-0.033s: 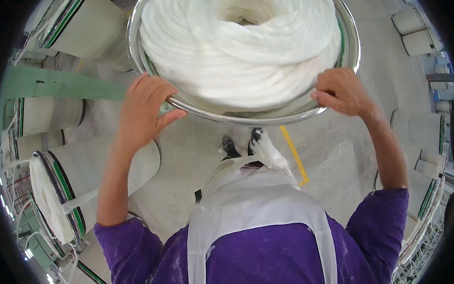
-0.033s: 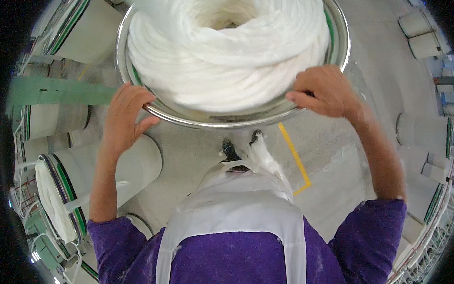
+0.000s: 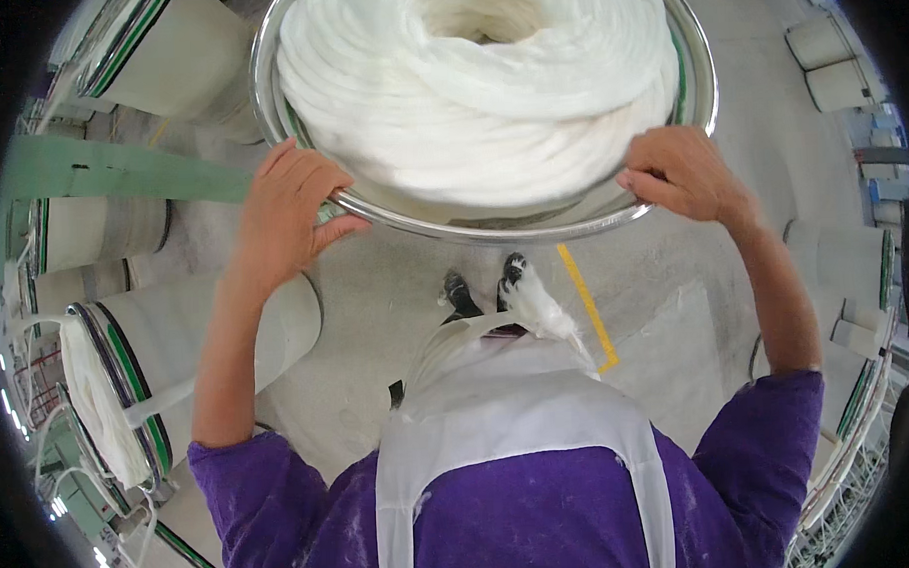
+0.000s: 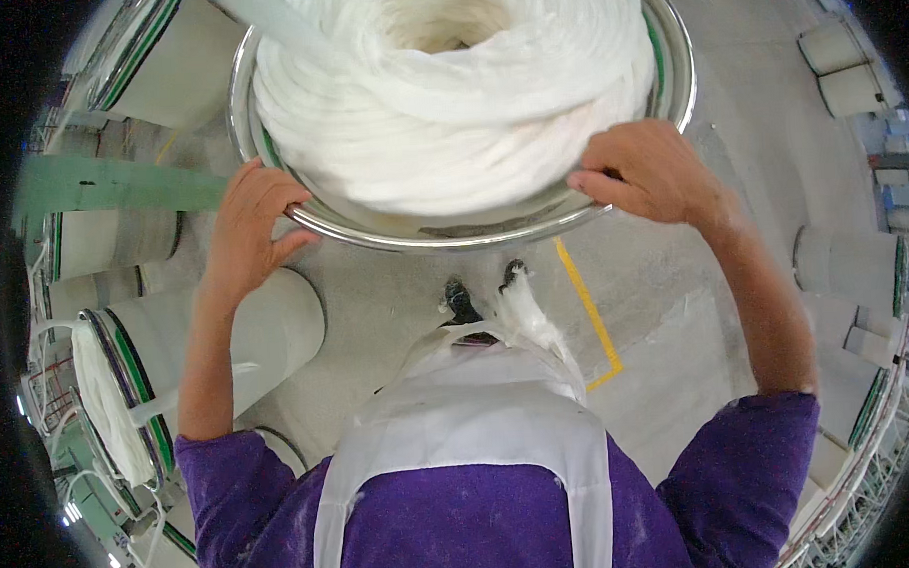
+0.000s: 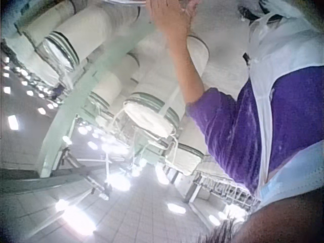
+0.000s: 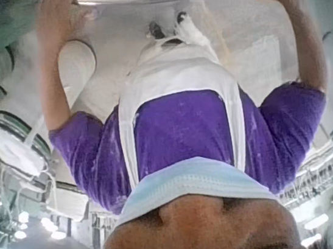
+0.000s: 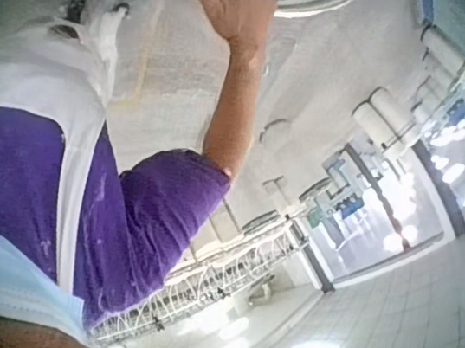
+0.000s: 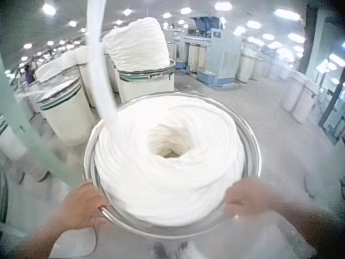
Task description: The person winds white yarn into large cylindrical containers using a thin wooden stick to guide the strands. They repeatedly lift and reposition the yarn, secure it with the stick, and move between multiple containers in a factory setting.
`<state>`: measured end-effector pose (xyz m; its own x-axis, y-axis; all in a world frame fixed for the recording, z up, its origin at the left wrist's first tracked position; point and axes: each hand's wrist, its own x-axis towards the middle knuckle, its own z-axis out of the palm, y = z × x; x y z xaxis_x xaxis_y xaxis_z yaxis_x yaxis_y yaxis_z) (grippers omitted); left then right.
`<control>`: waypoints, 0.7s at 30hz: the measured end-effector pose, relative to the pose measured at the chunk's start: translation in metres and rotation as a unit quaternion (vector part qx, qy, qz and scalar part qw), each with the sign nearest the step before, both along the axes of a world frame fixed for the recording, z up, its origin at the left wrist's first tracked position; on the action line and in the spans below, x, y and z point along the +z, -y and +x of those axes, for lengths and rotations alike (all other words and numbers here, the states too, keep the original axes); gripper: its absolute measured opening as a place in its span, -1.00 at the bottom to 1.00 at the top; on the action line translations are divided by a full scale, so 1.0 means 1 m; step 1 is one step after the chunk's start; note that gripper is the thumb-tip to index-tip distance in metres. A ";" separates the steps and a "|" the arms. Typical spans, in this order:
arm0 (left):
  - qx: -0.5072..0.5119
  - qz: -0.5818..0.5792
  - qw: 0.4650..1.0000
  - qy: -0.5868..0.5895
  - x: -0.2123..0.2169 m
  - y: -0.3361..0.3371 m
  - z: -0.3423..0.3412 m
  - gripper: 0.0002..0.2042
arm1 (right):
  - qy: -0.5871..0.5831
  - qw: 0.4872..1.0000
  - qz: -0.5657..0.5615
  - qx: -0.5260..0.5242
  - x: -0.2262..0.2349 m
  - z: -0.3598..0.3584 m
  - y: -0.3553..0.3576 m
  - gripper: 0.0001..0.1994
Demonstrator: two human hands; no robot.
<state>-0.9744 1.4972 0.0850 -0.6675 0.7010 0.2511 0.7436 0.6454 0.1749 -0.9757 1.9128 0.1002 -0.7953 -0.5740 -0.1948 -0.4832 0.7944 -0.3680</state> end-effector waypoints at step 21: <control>0.053 0.165 0.971 0.165 0.006 -0.124 0.079 -0.77 | 0.096 0.978 0.140 0.124 -0.089 -0.099 0.009 -0.47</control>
<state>-0.8957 1.6208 0.0907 -0.8134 0.5422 0.2108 0.5447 0.5826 0.6032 -1.0749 1.9041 0.0108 -0.5718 -0.6467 -0.5048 -0.6165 0.7447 -0.2557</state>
